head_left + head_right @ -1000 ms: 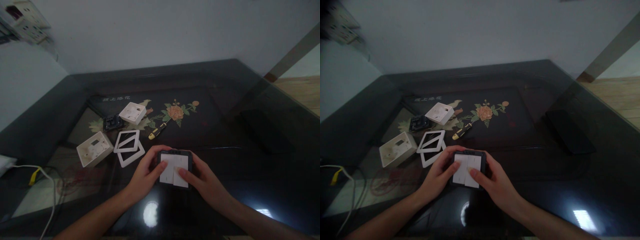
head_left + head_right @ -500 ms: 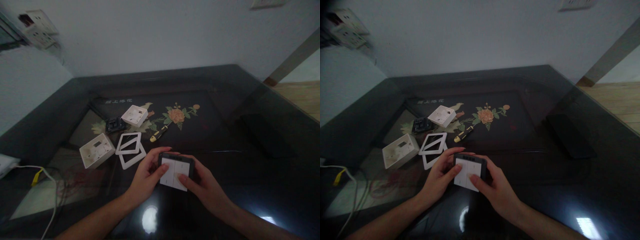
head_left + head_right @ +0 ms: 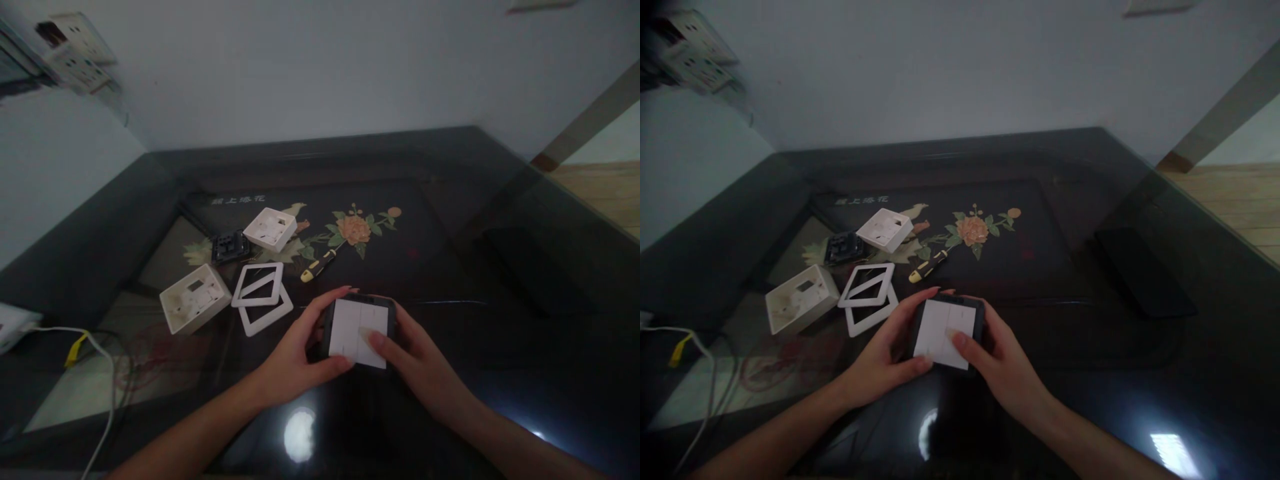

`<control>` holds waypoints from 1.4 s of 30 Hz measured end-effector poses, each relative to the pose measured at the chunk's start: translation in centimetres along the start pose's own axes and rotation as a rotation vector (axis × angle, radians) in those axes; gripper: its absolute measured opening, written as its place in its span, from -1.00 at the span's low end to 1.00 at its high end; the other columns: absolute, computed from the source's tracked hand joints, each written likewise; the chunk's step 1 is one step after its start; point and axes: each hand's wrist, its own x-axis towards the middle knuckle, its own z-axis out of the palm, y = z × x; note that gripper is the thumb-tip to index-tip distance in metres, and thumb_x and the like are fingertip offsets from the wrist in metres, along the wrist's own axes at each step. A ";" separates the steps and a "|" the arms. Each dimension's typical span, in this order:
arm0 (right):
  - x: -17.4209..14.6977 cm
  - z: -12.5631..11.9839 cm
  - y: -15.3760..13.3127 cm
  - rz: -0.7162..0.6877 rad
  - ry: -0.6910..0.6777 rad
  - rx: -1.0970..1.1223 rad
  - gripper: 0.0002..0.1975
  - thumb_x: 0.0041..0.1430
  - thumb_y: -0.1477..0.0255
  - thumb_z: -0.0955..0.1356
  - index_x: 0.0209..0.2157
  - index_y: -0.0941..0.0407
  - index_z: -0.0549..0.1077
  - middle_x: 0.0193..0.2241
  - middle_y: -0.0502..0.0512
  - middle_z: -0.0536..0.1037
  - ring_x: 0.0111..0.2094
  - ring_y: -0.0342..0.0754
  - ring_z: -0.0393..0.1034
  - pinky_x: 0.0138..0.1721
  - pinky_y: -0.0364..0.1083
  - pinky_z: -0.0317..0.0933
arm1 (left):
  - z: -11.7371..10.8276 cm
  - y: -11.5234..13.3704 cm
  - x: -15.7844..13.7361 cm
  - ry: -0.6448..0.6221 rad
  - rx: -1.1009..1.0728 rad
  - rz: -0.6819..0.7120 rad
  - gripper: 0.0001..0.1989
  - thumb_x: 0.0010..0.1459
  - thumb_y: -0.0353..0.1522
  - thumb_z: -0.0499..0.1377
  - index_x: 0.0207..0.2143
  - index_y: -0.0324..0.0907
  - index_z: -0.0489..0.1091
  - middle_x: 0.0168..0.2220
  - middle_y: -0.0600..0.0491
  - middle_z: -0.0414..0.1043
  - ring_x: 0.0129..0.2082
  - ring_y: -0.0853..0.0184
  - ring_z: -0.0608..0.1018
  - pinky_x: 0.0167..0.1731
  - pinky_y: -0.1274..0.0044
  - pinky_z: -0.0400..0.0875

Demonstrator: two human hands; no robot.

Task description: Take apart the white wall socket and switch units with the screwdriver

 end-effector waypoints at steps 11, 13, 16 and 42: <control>0.4 -0.4 0.1 -0.002 0.039 -0.077 -0.57 0.08 0.14 0.42 -0.06 0.04 0.39 -0.11 0.11 0.57 -0.06 0.06 0.47 -0.03 0.06 0.38 | -0.4 -0.2 0.1 0.030 0.317 0.005 -0.44 0.19 -0.33 0.23 0.22 0.08 0.18 0.22 -0.05 0.18 0.22 0.10 0.27 0.08 0.31 0.35; 0.4 -0.4 0.1 -0.001 0.046 -0.098 -0.57 0.08 0.13 0.41 -0.07 0.05 0.40 -0.13 0.12 0.58 -0.09 0.06 0.48 -0.06 0.06 0.39 | -0.3 -0.2 0.2 0.033 0.291 0.000 -0.45 0.18 -0.35 0.24 0.21 0.08 0.22 0.20 -0.04 0.20 0.20 0.12 0.29 0.08 0.32 0.36; 0.4 -0.4 0.0 0.014 0.053 -0.148 -0.55 0.08 0.09 0.40 -0.08 0.06 0.41 -0.17 0.12 0.59 -0.15 0.07 0.50 -0.14 0.05 0.42 | -0.1 -0.3 0.4 0.045 0.236 0.007 -0.44 0.15 -0.36 0.25 0.19 0.06 0.25 0.17 -0.04 0.21 0.17 0.13 0.33 0.06 0.33 0.38; 15.2 2.0 -1.1 -0.413 -0.037 -0.714 -0.73 0.29 0.37 0.23 -0.08 0.16 0.43 -0.24 0.15 0.52 -0.44 -0.09 0.41 -0.38 -0.04 0.34 | -8.3 -0.1 2.3 0.478 1.083 0.187 -0.50 0.09 -0.37 0.28 0.10 -0.14 0.32 0.09 -0.11 0.31 0.11 0.05 0.36 0.13 0.14 0.28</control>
